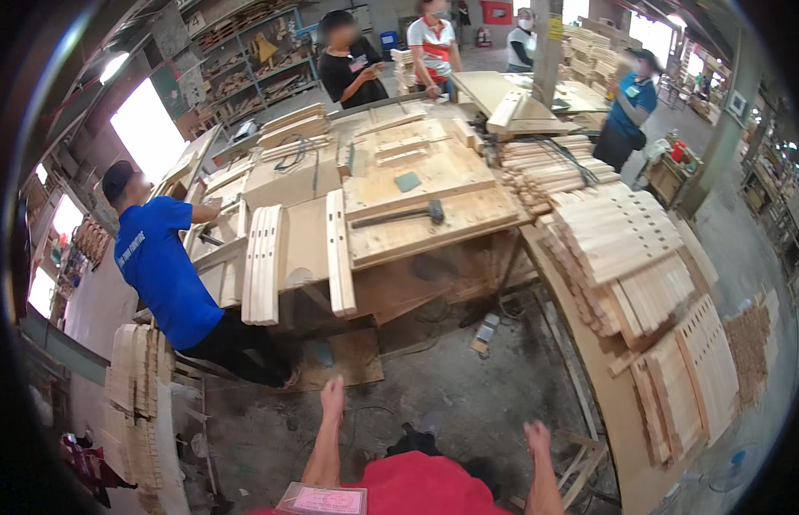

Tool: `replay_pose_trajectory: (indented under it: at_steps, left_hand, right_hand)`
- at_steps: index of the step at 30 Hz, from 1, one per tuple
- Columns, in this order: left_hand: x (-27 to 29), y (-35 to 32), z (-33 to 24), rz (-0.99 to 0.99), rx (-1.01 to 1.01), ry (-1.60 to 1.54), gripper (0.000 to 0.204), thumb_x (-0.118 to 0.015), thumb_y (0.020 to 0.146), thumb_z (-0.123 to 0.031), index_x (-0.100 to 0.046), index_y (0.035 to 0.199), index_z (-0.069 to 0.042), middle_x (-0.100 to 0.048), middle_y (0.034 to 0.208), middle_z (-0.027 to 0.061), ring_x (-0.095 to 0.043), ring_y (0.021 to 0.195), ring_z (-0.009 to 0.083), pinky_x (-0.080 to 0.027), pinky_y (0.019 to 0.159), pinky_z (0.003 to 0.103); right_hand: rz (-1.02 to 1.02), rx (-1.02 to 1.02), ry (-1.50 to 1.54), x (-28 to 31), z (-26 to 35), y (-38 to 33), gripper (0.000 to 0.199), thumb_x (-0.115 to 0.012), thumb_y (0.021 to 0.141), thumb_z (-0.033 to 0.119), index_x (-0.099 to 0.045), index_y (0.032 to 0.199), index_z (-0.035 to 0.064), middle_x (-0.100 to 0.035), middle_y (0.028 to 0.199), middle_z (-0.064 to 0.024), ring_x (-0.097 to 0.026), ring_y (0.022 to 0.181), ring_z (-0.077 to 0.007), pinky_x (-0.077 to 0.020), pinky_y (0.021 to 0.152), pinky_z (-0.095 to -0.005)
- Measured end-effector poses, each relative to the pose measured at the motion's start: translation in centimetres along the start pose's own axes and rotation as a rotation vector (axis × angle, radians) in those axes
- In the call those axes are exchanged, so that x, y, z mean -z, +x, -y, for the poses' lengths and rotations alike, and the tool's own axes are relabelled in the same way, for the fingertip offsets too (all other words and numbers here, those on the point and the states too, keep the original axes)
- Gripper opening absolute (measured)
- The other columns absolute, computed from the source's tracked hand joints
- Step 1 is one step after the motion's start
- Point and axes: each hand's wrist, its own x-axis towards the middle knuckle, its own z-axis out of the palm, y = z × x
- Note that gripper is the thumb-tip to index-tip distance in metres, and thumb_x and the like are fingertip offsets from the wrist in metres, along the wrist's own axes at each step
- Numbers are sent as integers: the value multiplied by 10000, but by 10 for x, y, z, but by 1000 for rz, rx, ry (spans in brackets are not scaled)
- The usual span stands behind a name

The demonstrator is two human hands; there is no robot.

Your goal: The person assembles wooden chair frames on a workbench in a factory setting. They pick up wooden slats and legs, align them into a jig, and use a hammer to secure the joints. The person repeatedly handles multiple units, stacking completed frames on the table.

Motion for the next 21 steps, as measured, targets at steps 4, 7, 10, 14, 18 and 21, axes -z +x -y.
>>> replay_pose_trajectory:
  at_steps: [4,7,10,14,18,21]
  left_hand:
    - [-29,102,-125,-43,-251,-28,631,-599,987,-462,-600,1340,62,-656,1310,231,-616,1235,300,-444,1044,372]
    - [-28,144,-161,-6,-102,-2,649,-599,987,-472,-580,1361,58,-656,1299,227,-606,1227,272,-439,1037,361]
    - [-70,172,-209,146,-104,-55,606,-613,996,-436,-606,1298,89,-686,1192,178,-604,1139,240,-461,985,389]
    - [-122,203,-241,454,44,-286,414,-667,980,-274,-652,1250,40,-705,1089,89,-655,956,153,-522,824,346]
    - [-35,183,-193,-77,-73,-22,203,-643,930,-170,-652,1019,12,-574,780,3,-554,688,119,-455,602,332]
    - [-40,152,-199,59,239,-179,735,-781,874,-291,-478,1505,-66,-573,1414,246,-603,1219,323,-470,1039,448]
  right_hand:
    - [491,311,143,-125,220,128,605,-754,926,322,-560,1406,9,-692,1187,-112,-672,991,-183,-550,815,-314]
    - [809,351,241,-247,370,118,678,-768,903,352,-529,1434,6,-646,1354,-167,-679,1121,-235,-549,914,-353]
    - [678,621,-94,-306,467,147,564,-774,840,428,-671,1214,18,-723,1130,-184,-719,950,-298,-568,795,-403]
    - [659,812,-164,-312,508,203,503,-743,822,459,-711,1058,17,-728,977,-199,-713,896,-344,-556,788,-436]
    - [883,625,227,-258,568,210,391,-712,903,331,-693,1120,7,-737,1070,-170,-706,941,-329,-547,871,-404]
    - [-100,857,293,-143,632,390,378,-696,910,294,-660,1186,38,-701,1114,-195,-650,1069,-379,-508,942,-454]
